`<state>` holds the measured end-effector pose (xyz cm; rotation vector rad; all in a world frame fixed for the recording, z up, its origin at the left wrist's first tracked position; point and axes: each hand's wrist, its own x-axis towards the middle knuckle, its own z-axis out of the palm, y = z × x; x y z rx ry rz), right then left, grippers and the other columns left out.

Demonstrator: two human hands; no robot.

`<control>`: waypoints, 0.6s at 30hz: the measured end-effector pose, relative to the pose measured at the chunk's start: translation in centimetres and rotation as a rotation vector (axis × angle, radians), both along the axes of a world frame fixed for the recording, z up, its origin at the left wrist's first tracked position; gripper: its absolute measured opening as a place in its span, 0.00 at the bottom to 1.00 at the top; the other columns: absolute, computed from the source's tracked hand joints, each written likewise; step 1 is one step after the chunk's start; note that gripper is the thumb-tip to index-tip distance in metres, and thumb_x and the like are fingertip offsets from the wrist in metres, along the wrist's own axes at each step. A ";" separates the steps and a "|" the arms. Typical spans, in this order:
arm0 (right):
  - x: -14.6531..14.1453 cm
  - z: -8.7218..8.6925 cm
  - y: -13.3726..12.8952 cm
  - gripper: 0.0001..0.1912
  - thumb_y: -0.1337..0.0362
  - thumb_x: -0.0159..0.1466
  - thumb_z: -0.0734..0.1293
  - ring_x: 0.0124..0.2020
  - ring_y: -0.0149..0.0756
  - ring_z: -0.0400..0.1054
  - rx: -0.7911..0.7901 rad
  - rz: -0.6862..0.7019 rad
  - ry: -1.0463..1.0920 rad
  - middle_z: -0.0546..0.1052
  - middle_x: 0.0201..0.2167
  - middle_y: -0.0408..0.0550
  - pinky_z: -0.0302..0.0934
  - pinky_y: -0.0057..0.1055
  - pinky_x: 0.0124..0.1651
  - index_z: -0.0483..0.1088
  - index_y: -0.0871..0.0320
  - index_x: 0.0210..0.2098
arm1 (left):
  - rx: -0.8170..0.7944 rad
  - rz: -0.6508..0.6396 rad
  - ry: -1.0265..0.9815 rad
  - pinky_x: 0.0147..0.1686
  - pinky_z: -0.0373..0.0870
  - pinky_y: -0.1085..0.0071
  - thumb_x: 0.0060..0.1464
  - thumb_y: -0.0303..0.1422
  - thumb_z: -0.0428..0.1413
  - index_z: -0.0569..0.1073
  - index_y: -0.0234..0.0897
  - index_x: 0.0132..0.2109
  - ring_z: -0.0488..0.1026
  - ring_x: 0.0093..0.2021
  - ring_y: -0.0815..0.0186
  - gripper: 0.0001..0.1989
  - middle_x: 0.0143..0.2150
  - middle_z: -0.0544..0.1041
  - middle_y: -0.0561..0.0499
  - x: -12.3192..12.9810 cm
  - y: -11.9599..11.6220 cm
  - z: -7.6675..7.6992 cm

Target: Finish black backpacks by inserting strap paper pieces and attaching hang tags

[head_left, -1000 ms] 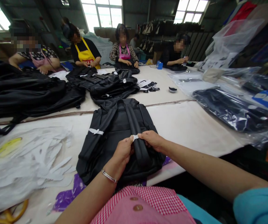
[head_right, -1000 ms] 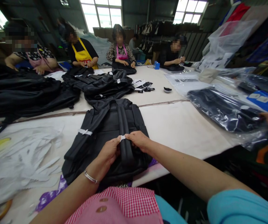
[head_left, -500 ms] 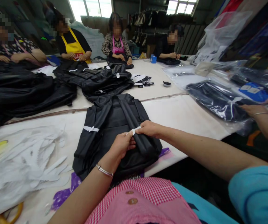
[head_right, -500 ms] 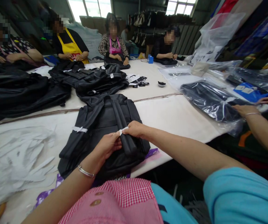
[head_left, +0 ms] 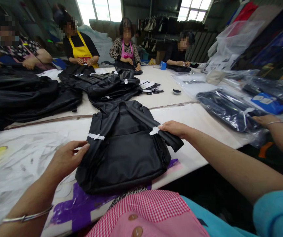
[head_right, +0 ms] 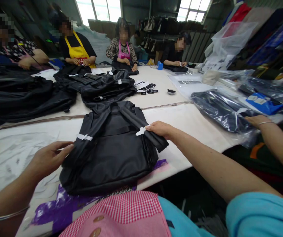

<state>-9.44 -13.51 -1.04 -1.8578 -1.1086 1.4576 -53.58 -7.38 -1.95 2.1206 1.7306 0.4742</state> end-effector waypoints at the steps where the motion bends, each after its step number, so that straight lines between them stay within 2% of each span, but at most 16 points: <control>1: 0.0 0.0 -0.1 0.18 0.51 0.61 0.67 0.20 0.31 0.64 0.012 -0.003 -0.006 0.71 0.17 0.44 0.58 0.27 0.25 0.68 0.60 0.26 | -0.007 -0.005 0.013 0.43 0.72 0.65 0.52 0.49 0.53 0.78 0.39 0.44 0.77 0.37 0.59 0.21 0.43 0.81 0.48 -0.6 -0.1 -0.3; 3: -0.1 -0.2 -0.1 0.19 0.50 0.62 0.65 0.19 0.31 0.62 0.068 0.013 -0.091 0.69 0.17 0.42 0.56 0.27 0.24 0.67 0.60 0.26 | -0.017 -0.015 0.020 0.43 0.72 0.65 0.52 0.49 0.52 0.78 0.40 0.44 0.77 0.37 0.59 0.21 0.42 0.81 0.50 -1.4 -0.2 -0.9; 6: -0.9 -1.2 -0.5 0.20 0.50 0.63 0.63 0.22 0.31 0.63 0.202 0.098 -0.380 0.70 0.19 0.42 0.54 0.27 0.26 0.69 0.60 0.26 | -0.028 -0.022 0.023 0.44 0.71 0.66 0.53 0.51 0.51 0.78 0.42 0.44 0.76 0.39 0.59 0.22 0.42 0.81 0.52 -2.1 -0.2 -1.2; 11: -4.0 -5.2 -2.1 0.15 0.56 0.66 0.60 0.36 0.38 0.69 0.282 0.200 -0.854 0.77 0.32 0.52 0.56 0.29 0.37 0.70 0.60 0.31 | 0.001 -0.012 0.033 0.44 0.71 0.66 0.52 0.50 0.51 0.79 0.39 0.42 0.76 0.40 0.59 0.23 0.41 0.81 0.51 -2.0 -0.1 -0.8; 14: -4.4 -6.5 -2.6 0.17 0.55 0.68 0.57 0.40 0.43 0.71 0.262 0.238 -0.939 0.78 0.37 0.58 0.57 0.31 0.40 0.70 0.61 0.38 | -0.003 -0.070 -0.022 0.43 0.71 0.68 0.51 0.49 0.52 0.80 0.40 0.41 0.77 0.40 0.59 0.21 0.41 0.81 0.47 -1.7 0.1 -0.1; 18: -2.7 -5.8 -2.4 0.22 0.49 0.66 0.57 0.43 0.47 0.72 0.206 0.359 -0.898 0.78 0.41 0.59 0.59 0.34 0.43 0.70 0.60 0.44 | 0.054 -0.027 -0.043 0.42 0.71 0.69 0.53 0.46 0.53 0.80 0.42 0.41 0.77 0.38 0.60 0.17 0.41 0.81 0.48 -2.1 0.8 1.4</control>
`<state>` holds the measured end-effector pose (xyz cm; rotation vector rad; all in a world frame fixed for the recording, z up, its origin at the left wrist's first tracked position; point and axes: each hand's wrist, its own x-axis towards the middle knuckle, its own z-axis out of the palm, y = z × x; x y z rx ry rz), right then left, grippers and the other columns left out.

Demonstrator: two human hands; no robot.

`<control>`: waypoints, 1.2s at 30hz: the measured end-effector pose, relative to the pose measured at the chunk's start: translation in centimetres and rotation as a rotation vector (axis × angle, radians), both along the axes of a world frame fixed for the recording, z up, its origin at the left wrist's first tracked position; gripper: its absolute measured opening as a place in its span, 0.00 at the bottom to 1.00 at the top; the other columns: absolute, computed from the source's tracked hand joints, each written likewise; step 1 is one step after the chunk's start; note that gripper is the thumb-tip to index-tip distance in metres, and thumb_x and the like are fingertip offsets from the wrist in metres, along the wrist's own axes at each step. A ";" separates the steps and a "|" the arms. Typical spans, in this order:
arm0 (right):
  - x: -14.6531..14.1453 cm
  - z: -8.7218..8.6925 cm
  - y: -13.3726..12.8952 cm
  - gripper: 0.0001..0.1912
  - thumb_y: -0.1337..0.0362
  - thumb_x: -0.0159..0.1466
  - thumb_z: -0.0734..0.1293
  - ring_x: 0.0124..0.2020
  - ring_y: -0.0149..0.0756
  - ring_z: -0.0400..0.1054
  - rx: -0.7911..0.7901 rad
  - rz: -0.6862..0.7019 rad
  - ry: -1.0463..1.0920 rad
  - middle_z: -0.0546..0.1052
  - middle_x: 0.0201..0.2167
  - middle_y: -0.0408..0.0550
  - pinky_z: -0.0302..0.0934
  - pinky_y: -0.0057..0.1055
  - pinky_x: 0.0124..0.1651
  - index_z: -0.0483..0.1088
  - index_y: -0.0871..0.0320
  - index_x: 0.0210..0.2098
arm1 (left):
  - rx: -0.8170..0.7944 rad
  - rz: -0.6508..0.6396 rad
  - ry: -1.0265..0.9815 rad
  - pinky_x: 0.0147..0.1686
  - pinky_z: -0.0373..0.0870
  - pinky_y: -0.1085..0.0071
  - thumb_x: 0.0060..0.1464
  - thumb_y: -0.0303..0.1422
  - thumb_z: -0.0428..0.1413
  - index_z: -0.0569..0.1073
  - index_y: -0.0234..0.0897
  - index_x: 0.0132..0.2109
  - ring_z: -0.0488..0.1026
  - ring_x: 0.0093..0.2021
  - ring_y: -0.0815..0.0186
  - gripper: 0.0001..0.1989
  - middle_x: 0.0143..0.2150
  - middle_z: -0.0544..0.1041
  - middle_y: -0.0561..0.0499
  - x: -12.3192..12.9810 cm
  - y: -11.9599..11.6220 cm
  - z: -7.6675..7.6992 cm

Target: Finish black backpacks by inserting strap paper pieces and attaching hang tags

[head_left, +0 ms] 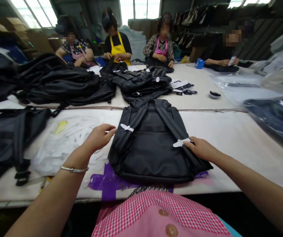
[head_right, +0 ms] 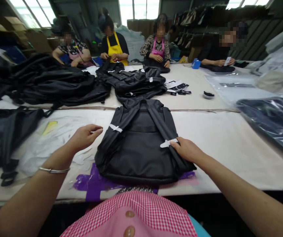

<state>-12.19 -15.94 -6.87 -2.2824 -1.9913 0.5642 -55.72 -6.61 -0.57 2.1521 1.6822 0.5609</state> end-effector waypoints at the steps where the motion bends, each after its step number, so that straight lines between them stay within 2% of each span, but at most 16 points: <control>1: 0.4 0.3 -0.1 0.23 0.47 0.65 0.58 0.43 0.47 0.72 -0.015 0.015 0.020 0.78 0.42 0.59 0.60 0.35 0.44 0.71 0.59 0.45 | 0.017 0.011 0.000 0.43 0.71 0.69 0.53 0.45 0.53 0.80 0.42 0.42 0.77 0.38 0.60 0.17 0.41 0.81 0.48 -0.2 0.1 0.3; 5: 1.2 1.5 -1.0 0.24 0.46 0.61 0.62 0.44 0.48 0.73 0.000 0.009 0.089 0.79 0.42 0.56 0.62 0.37 0.46 0.72 0.57 0.46 | 0.005 -0.003 0.010 0.43 0.71 0.68 0.55 0.45 0.53 0.79 0.41 0.43 0.77 0.39 0.60 0.17 0.41 0.81 0.48 -0.5 0.1 0.5; 8: 0.8 2.0 -1.3 0.23 0.49 0.61 0.63 0.40 0.45 0.74 0.038 -0.113 0.224 0.80 0.38 0.53 0.65 0.34 0.41 0.71 0.57 0.49 | -0.024 -0.059 -0.001 0.42 0.71 0.68 0.55 0.45 0.52 0.79 0.41 0.43 0.77 0.39 0.60 0.17 0.41 0.81 0.48 -0.3 -0.2 -0.1; 10: 0.3 1.7 -1.2 0.24 0.49 0.61 0.63 0.36 0.42 0.75 0.045 -0.177 0.326 0.80 0.36 0.51 0.66 0.33 0.37 0.71 0.57 0.50 | -0.012 -0.070 -0.014 0.42 0.72 0.69 0.56 0.45 0.52 0.79 0.40 0.43 0.77 0.39 0.61 0.18 0.41 0.81 0.48 0.0 -0.3 -0.3; 12: -0.1 0.8 -1.2 0.23 0.48 0.61 0.63 0.38 0.44 0.75 0.088 -0.140 0.334 0.81 0.37 0.50 0.68 0.34 0.39 0.73 0.57 0.48 | -0.003 -0.065 -0.023 0.43 0.72 0.67 0.56 0.46 0.51 0.78 0.39 0.44 0.76 0.40 0.61 0.19 0.41 0.81 0.48 0.4 -0.3 -0.4; 15: -0.3 -0.7 -1.4 0.21 0.49 0.63 0.61 0.46 0.47 0.74 0.148 -0.031 0.253 0.80 0.44 0.50 0.66 0.40 0.49 0.75 0.55 0.46 | -0.068 -0.068 -0.022 0.44 0.74 0.65 0.57 0.48 0.50 0.77 0.38 0.45 0.76 0.43 0.59 0.21 0.43 0.80 0.46 0.8 -0.7 -0.8; 17: 0.0 -1.1 -1.6 0.22 0.49 0.63 0.60 0.46 0.49 0.74 0.153 -0.017 0.213 0.80 0.44 0.51 0.66 0.43 0.50 0.75 0.55 0.47 | -0.113 -0.090 -0.009 0.45 0.74 0.63 0.56 0.49 0.51 0.75 0.38 0.49 0.76 0.46 0.58 0.24 0.47 0.78 0.45 0.9 -1.5 -1.4; 19: 0.2 -0.7 -1.5 0.24 0.48 0.63 0.61 0.44 0.49 0.74 0.161 -0.007 0.187 0.80 0.42 0.52 0.68 0.44 0.48 0.74 0.56 0.49 | -0.124 -0.155 0.018 0.51 0.72 0.60 0.53 0.50 0.55 0.70 0.39 0.57 0.73 0.52 0.56 0.29 0.55 0.73 0.44 0.9 -2.6 -2.0; 22: 0.2 0.6 -1.4 0.26 0.47 0.63 0.61 0.42 0.47 0.74 0.169 0.014 0.206 0.78 0.44 0.53 0.69 0.43 0.47 0.70 0.56 0.54 | -0.122 -0.250 0.087 0.60 0.63 0.57 0.46 0.47 0.62 0.61 0.43 0.65 0.64 0.62 0.52 0.41 0.65 0.60 0.42 1.1 -4.2 -2.8; 24: -0.2 1.2 -1.4 0.28 0.46 0.63 0.60 0.45 0.48 0.73 0.202 0.028 0.198 0.76 0.48 0.55 0.68 0.44 0.48 0.67 0.56 0.56 | -0.133 -0.256 0.123 0.62 0.61 0.56 0.44 0.43 0.64 0.60 0.45 0.66 0.61 0.64 0.51 0.43 0.67 0.57 0.43 1.1 -4.7 -3.1; 25: -0.4 1.5 -1.5 0.29 0.46 0.63 0.61 0.48 0.49 0.72 0.231 0.046 0.183 0.74 0.50 0.56 0.67 0.45 0.51 0.66 0.57 0.57 | -0.146 -0.256 0.135 0.62 0.61 0.57 0.44 0.42 0.64 0.60 0.45 0.66 0.62 0.63 0.51 0.41 0.66 0.59 0.43 1.1 -4.7 -3.0; 27: -1.1 1.8 -1.8 0.32 0.46 0.62 0.63 0.55 0.51 0.66 0.305 0.109 0.147 0.69 0.56 0.59 0.63 0.48 0.58 0.64 0.58 0.59 | -0.172 -0.280 0.156 0.59 0.65 0.58 0.47 0.41 0.62 0.63 0.45 0.64 0.67 0.59 0.54 0.37 0.61 0.67 0.45 0.9 -4.3 -2.4; 30: -1.8 2.1 -2.4 0.30 0.49 0.61 0.65 0.61 0.53 0.60 0.407 0.218 0.098 0.63 0.61 0.60 0.56 0.49 0.63 0.65 0.59 0.58 | -0.132 -0.328 0.176 0.55 0.68 0.62 0.51 0.41 0.58 0.67 0.43 0.61 0.72 0.52 0.58 0.29 0.54 0.73 0.47 0.6 -3.3 -0.3; 34: -2.1 2.7 -2.6 0.24 0.54 0.62 0.65 0.60 0.54 0.61 0.459 0.319 0.059 0.63 0.62 0.59 0.58 0.51 0.62 0.69 0.59 0.54 | 0.097 -0.294 0.146 0.59 0.64 0.63 0.56 0.37 0.51 0.67 0.40 0.60 0.69 0.56 0.59 0.24 0.59 0.71 0.47 0.9 -3.3 3.2; 36: -2.1 2.9 -2.5 0.22 0.56 0.62 0.65 0.60 0.54 0.62 0.474 0.352 0.052 0.65 0.61 0.60 0.59 0.50 0.61 0.71 0.60 0.52 | 0.169 -0.242 0.154 0.59 0.64 0.63 0.57 0.36 0.49 0.66 0.40 0.61 0.69 0.56 0.58 0.24 0.60 0.70 0.47 1.6 -3.7 4.2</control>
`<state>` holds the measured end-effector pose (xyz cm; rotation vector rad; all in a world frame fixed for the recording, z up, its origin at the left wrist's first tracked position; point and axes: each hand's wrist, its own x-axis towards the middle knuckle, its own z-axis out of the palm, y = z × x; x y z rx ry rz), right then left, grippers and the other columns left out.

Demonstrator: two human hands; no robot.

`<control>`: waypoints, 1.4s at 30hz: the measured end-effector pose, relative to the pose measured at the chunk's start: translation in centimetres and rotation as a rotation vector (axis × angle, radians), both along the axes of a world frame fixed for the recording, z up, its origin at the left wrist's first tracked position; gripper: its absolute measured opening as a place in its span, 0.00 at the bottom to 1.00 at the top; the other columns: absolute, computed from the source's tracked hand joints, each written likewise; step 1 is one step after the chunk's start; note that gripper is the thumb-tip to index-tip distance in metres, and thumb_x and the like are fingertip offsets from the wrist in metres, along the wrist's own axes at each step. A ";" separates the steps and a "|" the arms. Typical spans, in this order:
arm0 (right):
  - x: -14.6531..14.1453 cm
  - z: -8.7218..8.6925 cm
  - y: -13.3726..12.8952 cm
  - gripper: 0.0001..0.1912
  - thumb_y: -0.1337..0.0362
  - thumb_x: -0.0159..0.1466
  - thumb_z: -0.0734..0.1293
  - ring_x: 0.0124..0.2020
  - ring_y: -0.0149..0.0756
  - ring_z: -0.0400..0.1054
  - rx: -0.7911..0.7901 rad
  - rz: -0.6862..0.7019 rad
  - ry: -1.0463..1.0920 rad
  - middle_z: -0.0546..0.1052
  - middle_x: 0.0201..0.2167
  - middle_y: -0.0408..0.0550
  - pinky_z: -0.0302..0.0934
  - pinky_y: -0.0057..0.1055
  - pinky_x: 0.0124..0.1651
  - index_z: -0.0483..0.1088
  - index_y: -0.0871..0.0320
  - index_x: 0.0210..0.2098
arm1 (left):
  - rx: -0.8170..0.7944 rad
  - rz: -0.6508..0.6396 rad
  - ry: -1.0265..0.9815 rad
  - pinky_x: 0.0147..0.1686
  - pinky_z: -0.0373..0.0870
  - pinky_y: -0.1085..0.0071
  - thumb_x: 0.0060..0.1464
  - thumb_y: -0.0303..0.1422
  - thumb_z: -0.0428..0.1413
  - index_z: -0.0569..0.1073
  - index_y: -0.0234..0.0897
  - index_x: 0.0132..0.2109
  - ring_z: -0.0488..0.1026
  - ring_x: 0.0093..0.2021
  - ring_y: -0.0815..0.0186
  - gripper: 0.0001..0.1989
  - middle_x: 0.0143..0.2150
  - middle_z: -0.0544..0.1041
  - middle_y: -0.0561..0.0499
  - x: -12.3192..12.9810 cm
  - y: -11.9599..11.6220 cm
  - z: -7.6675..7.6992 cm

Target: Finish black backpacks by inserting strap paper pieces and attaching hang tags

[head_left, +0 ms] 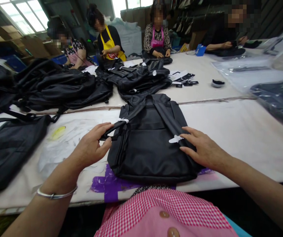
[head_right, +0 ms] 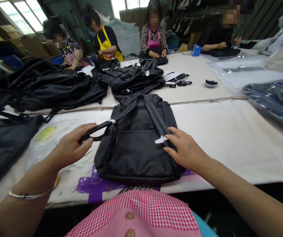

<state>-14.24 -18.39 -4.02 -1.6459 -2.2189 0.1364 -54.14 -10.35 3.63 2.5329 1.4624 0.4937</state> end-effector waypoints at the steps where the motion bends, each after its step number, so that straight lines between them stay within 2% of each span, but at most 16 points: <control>1: 0.0 0.0 0.1 0.21 0.57 0.62 0.65 0.59 0.53 0.63 0.004 0.021 -0.002 0.66 0.60 0.60 0.59 0.50 0.61 0.71 0.60 0.52 | 0.015 0.030 0.006 0.58 0.65 0.62 0.57 0.35 0.48 0.65 0.40 0.61 0.70 0.55 0.59 0.24 0.59 0.71 0.47 0.4 -0.2 0.2; 4: -0.1 -0.3 0.4 0.19 0.58 0.63 0.64 0.58 0.51 0.65 -0.011 0.087 0.005 0.70 0.57 0.59 0.61 0.48 0.60 0.73 0.60 0.50 | 0.065 0.121 0.018 0.54 0.68 0.62 0.60 0.36 0.46 0.62 0.39 0.63 0.72 0.52 0.58 0.24 0.56 0.72 0.45 1.4 -0.4 -0.3; 7: -0.2 -0.8 0.5 0.18 0.59 0.64 0.64 0.57 0.50 0.66 -0.034 0.099 0.023 0.72 0.55 0.58 0.62 0.48 0.60 0.73 0.59 0.50 | 0.166 0.152 0.078 0.51 0.70 0.60 0.61 0.43 0.49 0.65 0.37 0.60 0.72 0.50 0.56 0.24 0.52 0.73 0.42 1.6 0.3 -1.5; 9: -0.1 -1.0 0.4 0.18 0.59 0.64 0.64 0.57 0.50 0.65 -0.043 0.094 0.030 0.72 0.55 0.58 0.61 0.48 0.61 0.73 0.59 0.50 | 0.190 0.112 0.149 0.47 0.71 0.60 0.57 0.50 0.53 0.68 0.37 0.56 0.73 0.44 0.56 0.27 0.46 0.74 0.43 1.5 1.0 -2.2; 11: -0.1 -1.1 0.4 0.18 0.59 0.64 0.64 0.58 0.50 0.65 -0.053 0.093 0.033 0.72 0.55 0.58 0.61 0.48 0.61 0.73 0.60 0.51 | 0.177 0.022 0.200 0.46 0.71 0.59 0.51 0.52 0.58 0.69 0.38 0.55 0.73 0.43 0.55 0.30 0.45 0.73 0.42 1.5 1.4 -2.8; 13: 0.0 -1.2 0.3 0.19 0.59 0.64 0.64 0.58 0.50 0.65 -0.062 0.091 0.032 0.71 0.56 0.59 0.61 0.48 0.61 0.73 0.61 0.51 | 0.167 -0.072 0.229 0.48 0.71 0.57 0.48 0.51 0.61 0.67 0.39 0.57 0.71 0.47 0.53 0.33 0.49 0.72 0.40 1.7 1.1 -3.3; 15: 0.1 -1.2 0.3 0.19 0.59 0.65 0.63 0.58 0.50 0.64 -0.066 0.097 0.021 0.71 0.56 0.59 0.61 0.48 0.61 0.72 0.61 0.52 | 0.171 -0.119 0.243 0.51 0.69 0.56 0.49 0.47 0.61 0.65 0.40 0.59 0.69 0.52 0.51 0.33 0.54 0.69 0.39 2.2 0.0 -3.8; 19: 0.0 -1.1 0.2 0.19 0.59 0.65 0.63 0.59 0.50 0.64 -0.052 0.110 -0.010 0.71 0.56 0.59 0.60 0.49 0.61 0.72 0.62 0.52 | 0.183 -0.096 0.290 0.53 0.67 0.55 0.55 0.37 0.56 0.66 0.35 0.58 0.69 0.52 0.52 0.25 0.52 0.71 0.38 3.5 -2.5 -5.5; 21: -0.1 -0.9 0.2 0.19 0.58 0.64 0.64 0.59 0.51 0.64 -0.050 0.107 -0.019 0.71 0.56 0.59 0.60 0.49 0.61 0.73 0.61 0.51 | 0.180 -0.061 0.318 0.53 0.67 0.53 0.54 0.38 0.57 0.66 0.33 0.58 0.69 0.51 0.50 0.26 0.52 0.72 0.37 4.0 -3.0 -6.4; 24: -0.2 -0.7 0.0 0.23 0.55 0.63 0.65 0.60 0.53 0.63 -0.078 0.095 -0.047 0.70 0.58 0.60 0.60 0.51 0.61 0.72 0.61 0.53 | 0.102 -0.045 0.307 0.51 0.68 0.55 0.49 0.44 0.62 0.66 0.32 0.59 0.70 0.51 0.49 0.33 0.52 0.72 0.36 4.1 -2.3 -7.2; 27: -0.3 -0.6 -0.2 0.26 0.51 0.63 0.64 0.61 0.55 0.62 -0.124 0.078 -0.080 0.68 0.59 0.59 0.60 0.54 0.60 0.71 0.60 0.55 | -0.050 -0.043 0.254 0.49 0.69 0.60 0.45 0.46 0.64 0.67 0.35 0.58 0.72 0.50 0.52 0.35 0.50 0.74 0.39 3.8 -0.7 -6.5; 30: -0.3 -0.7 -0.3 0.27 0.50 0.63 0.63 0.61 0.55 0.61 -0.145 0.055 -0.082 0.68 0.60 0.59 0.59 0.55 0.60 0.70 0.59 0.56 | -0.143 -0.036 0.231 0.47 0.70 0.63 0.46 0.42 0.64 0.70 0.40 0.54 0.74 0.47 0.55 0.29 0.47 0.76 0.45 3.3 0.7 -4.2; 33: -0.2 -0.9 -0.2 0.27 0.49 0.63 0.64 0.61 0.55 0.62 -0.158 0.032 -0.080 0.68 0.60 0.59 0.59 0.55 0.60 0.71 0.59 0.56 | -0.062 -0.048 0.266 0.44 0.69 0.64 0.51 0.36 0.60 0.71 0.40 0.52 0.75 0.44 0.56 0.20 0.44 0.77 0.46 3.2 1.0 -1.5; 35: 0.1 -1.1 -0.2 0.28 0.49 0.62 0.64 0.61 0.55 0.62 -0.177 0.028 -0.070 0.67 0.61 0.59 0.58 0.54 0.61 0.71 0.59 0.56 | 0.010 -0.039 0.341 0.40 0.69 0.64 0.55 0.34 0.55 0.72 0.38 0.48 0.75 0.41 0.56 0.13 0.40 0.78 0.45 3.3 0.6 -0.4; 38: 0.8 -1.3 -0.1 0.29 0.49 0.62 0.64 0.62 0.53 0.60 -0.217 0.034 -0.024 0.66 0.62 0.59 0.57 0.53 0.63 0.69 0.60 0.57 | 0.077 -0.049 0.482 0.38 0.68 0.64 0.58 0.32 0.50 0.73 0.38 0.46 0.74 0.39 0.56 0.10 0.38 0.78 0.45 3.7 -0.3 0.0; 42: 1.9 -1.1 -0.2 0.30 0.54 0.63 0.63 0.64 0.49 0.57 -0.260 0.033 0.047 0.63 0.64 0.56 0.53 0.48 0.66 0.64 0.60 0.62 | 0.159 -0.058 0.534 0.36 0.69 0.63 0.59 0.31 0.48 0.73 0.42 0.49 0.73 0.40 0.56 0.14 0.44 0.78 0.46 4.3 -1.5 -0.5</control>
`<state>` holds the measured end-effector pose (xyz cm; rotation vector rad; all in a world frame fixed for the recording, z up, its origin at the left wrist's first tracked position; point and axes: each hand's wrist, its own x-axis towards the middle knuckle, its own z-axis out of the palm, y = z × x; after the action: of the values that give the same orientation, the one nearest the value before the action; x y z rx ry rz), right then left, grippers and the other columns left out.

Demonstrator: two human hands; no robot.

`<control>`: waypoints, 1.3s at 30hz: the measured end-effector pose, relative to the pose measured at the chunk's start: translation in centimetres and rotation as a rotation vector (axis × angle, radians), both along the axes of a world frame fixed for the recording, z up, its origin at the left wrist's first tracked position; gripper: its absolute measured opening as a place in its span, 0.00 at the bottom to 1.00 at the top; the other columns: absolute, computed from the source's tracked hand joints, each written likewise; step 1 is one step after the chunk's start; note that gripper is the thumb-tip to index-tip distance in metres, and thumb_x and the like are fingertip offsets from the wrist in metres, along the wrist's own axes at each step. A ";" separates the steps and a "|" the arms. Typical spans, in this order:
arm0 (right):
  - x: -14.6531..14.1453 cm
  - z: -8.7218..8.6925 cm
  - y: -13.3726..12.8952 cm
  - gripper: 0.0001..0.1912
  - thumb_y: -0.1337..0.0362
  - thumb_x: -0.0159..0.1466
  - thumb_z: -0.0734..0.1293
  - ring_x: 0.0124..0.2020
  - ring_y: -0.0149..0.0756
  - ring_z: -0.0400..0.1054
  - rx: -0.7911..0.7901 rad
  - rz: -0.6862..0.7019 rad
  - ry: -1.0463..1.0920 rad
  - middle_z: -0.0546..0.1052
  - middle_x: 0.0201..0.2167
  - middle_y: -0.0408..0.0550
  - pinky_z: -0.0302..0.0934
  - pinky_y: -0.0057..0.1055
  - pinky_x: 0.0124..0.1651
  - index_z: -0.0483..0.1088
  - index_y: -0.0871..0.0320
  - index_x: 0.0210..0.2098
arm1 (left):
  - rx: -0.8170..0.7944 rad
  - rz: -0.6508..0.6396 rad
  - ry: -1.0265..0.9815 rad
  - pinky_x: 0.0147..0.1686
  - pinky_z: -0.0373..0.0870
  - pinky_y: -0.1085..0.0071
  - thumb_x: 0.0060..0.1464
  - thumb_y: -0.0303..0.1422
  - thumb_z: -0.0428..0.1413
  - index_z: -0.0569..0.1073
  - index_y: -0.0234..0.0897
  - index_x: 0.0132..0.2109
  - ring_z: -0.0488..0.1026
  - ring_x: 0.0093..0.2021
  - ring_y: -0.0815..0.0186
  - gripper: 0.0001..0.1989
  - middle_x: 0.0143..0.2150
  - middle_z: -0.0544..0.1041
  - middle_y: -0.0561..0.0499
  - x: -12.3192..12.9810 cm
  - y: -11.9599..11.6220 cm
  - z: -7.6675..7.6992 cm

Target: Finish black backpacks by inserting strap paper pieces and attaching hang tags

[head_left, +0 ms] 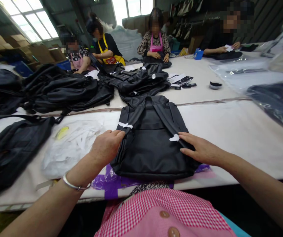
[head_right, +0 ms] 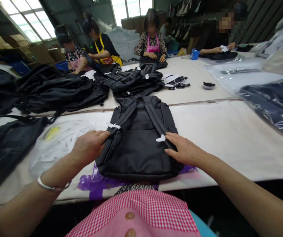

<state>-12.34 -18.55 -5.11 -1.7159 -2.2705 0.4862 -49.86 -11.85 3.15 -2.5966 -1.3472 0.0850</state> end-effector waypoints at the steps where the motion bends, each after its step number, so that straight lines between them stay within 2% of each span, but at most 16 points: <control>1: 0.2 0.0 -0.1 0.30 0.57 0.63 0.63 0.65 0.48 0.55 0.001 0.009 0.009 0.61 0.65 0.55 0.52 0.47 0.67 0.62 0.60 0.63 | 0.014 0.005 -0.007 0.36 0.69 0.62 0.60 0.31 0.47 0.72 0.42 0.51 0.72 0.41 0.55 0.15 0.47 0.78 0.46 0.1 -0.2 -0.3; 3: 0.3 -0.1 -0.3 0.31 0.62 0.63 0.61 0.68 0.48 0.50 0.015 0.056 0.009 0.57 0.67 0.55 0.49 0.48 0.68 0.59 0.60 0.65 | -0.004 0.008 -0.026 0.37 0.70 0.60 0.59 0.31 0.47 0.72 0.44 0.54 0.72 0.43 0.53 0.17 0.53 0.76 0.47 0.1 -0.8 -1.4; 5: 0.1 -0.6 -0.6 0.31 0.64 0.63 0.61 0.69 0.49 0.45 0.010 0.102 -0.014 0.54 0.68 0.55 0.48 0.51 0.67 0.58 0.60 0.65 | -0.096 -0.017 -0.032 0.40 0.71 0.58 0.57 0.28 0.48 0.70 0.44 0.57 0.72 0.46 0.53 0.22 0.59 0.72 0.47 -0.1 -1.4 -3.2; 8: -0.3 -1.8 -1.2 0.32 0.59 0.65 0.61 0.70 0.52 0.41 -0.048 0.107 -0.067 0.52 0.69 0.55 0.49 0.55 0.66 0.54 0.57 0.67 | -0.254 -0.049 -0.013 0.51 0.68 0.56 0.52 0.25 0.49 0.66 0.39 0.62 0.67 0.58 0.51 0.29 0.66 0.64 0.45 -0.9 -2.0 -6.3; 10: -0.3 -2.3 -1.4 0.34 0.52 0.67 0.60 0.70 0.53 0.39 -0.080 0.104 -0.086 0.49 0.70 0.53 0.48 0.57 0.65 0.50 0.56 0.68 | -0.337 -0.034 -0.001 0.57 0.63 0.53 0.52 0.28 0.50 0.62 0.37 0.66 0.60 0.64 0.49 0.32 0.69 0.58 0.43 -1.6 -1.9 -7.0; 12: 0.1 -2.2 -1.3 0.36 0.47 0.66 0.59 0.70 0.53 0.40 -0.101 0.135 -0.068 0.48 0.70 0.53 0.48 0.59 0.64 0.49 0.54 0.69 | -0.438 -0.034 0.002 0.60 0.59 0.50 0.53 0.38 0.53 0.59 0.38 0.67 0.56 0.67 0.46 0.34 0.70 0.55 0.43 -2.1 -1.2 -6.1; 14: 0.8 -1.6 -0.7 0.34 0.46 0.67 0.57 0.69 0.53 0.42 -0.105 0.160 -0.016 0.51 0.69 0.53 0.49 0.58 0.64 0.52 0.52 0.68 | -0.542 -0.051 -0.030 0.61 0.58 0.51 0.53 0.47 0.54 0.61 0.38 0.66 0.55 0.67 0.46 0.36 0.68 0.59 0.43 -2.4 0.1 -3.8; 16: 1.4 -0.3 0.6 0.31 0.46 0.68 0.55 0.69 0.51 0.45 -0.077 0.167 0.046 0.55 0.68 0.51 0.48 0.56 0.66 0.55 0.51 0.67 | -0.607 -0.060 -0.113 0.61 0.60 0.56 0.56 0.51 0.50 0.67 0.40 0.62 0.60 0.65 0.51 0.32 0.64 0.67 0.45 -2.3 1.9 -0.9; 19: 1.8 2.4 2.6 0.30 0.47 0.69 0.52 0.69 0.48 0.46 0.018 0.140 0.143 0.56 0.68 0.48 0.44 0.53 0.68 0.58 0.52 0.66 | -0.531 -0.077 -0.274 0.61 0.61 0.60 0.62 0.49 0.43 0.71 0.44 0.59 0.65 0.62 0.57 0.26 0.60 0.72 0.50 -1.4 4.4 2.4; 21: 1.8 4.1 3.5 0.31 0.46 0.70 0.50 0.68 0.46 0.48 0.084 0.087 0.219 0.57 0.68 0.49 0.43 0.49 0.69 0.59 0.54 0.65 | -0.397 -0.082 -0.343 0.63 0.58 0.59 0.63 0.49 0.39 0.70 0.40 0.60 0.63 0.63 0.57 0.29 0.61 0.71 0.48 -0.6 5.6 2.9; 23: 1.7 5.2 3.9 0.31 0.46 0.70 0.49 0.68 0.44 0.51 0.146 -0.002 0.289 0.59 0.67 0.49 0.44 0.47 0.69 0.60 0.55 0.64 | -0.314 -0.100 -0.369 0.65 0.54 0.57 0.64 0.48 0.36 0.68 0.35 0.61 0.60 0.65 0.57 0.31 0.63 0.69 0.45 0.0 6.4 2.0; 25: 1.7 5.3 3.8 0.30 0.47 0.70 0.49 0.66 0.43 0.55 0.185 -0.109 0.326 0.63 0.65 0.51 0.49 0.45 0.68 0.61 0.56 0.63 | -0.314 -0.154 -0.357 0.66 0.51 0.56 0.64 0.47 0.35 0.66 0.33 0.63 0.56 0.68 0.57 0.31 0.65 0.66 0.44 0.2 6.6 -0.4; 29: 0.9 2.9 2.3 0.28 0.49 0.67 0.58 0.53 0.45 0.70 0.088 -0.342 0.210 0.71 0.58 0.57 0.64 0.44 0.56 0.64 0.59 0.60 | -0.385 -0.216 -0.264 0.66 0.51 0.53 0.63 0.47 0.40 0.63 0.35 0.65 0.50 0.70 0.54 0.30 0.69 0.57 0.42 -0.5 6.0 -7.2; 32: -0.1 1.3 1.1 0.27 0.51 0.62 0.64 0.46 0.46 0.73 -0.083 -0.371 0.114 0.76 0.50 0.56 0.67 0.43 0.51 0.67 0.57 0.57 | -0.401 -0.151 -0.241 0.65 0.52 0.50 0.63 0.46 0.42 0.57 0.40 0.68 0.47 0.71 0.53 0.30 0.71 0.50 0.43 -1.1 5.2 -10.5; 34: -0.6 1.2 0.9 0.25 0.54 0.60 0.67 0.46 0.46 0.73 -0.145 -0.404 0.157 0.78 0.46 0.54 0.67 0.42 0.50 0.69 0.56 0.54 | -0.418 -0.123 -0.224 0.64 0.51 0.49 0.64 0.46 0.41 0.53 0.42 0.69 0.44 0.71 0.53 0.30 0.72 0.47 0.45 -1.2 5.0 -11.1; 39: -1.7 1.5 1.2 0.24 0.57 0.62 0.65 0.39 0.41 0.75 -0.260 -0.555 0.534 0.80 0.38 0.51 0.70 0.36 0.42 0.67 0.60 0.55 | -0.450 -0.114 -0.194 0.65 0.49 0.49 0.64 0.46 0.38 0.52 0.42 0.69 0.42 0.72 0.55 0.30 0.72 0.46 0.47 -1.1 5.3 -10.2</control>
<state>-14.04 -17.31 -3.57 -1.9332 -1.3429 0.9900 -50.97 -6.54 -7.02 -3.1229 -1.3692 0.1347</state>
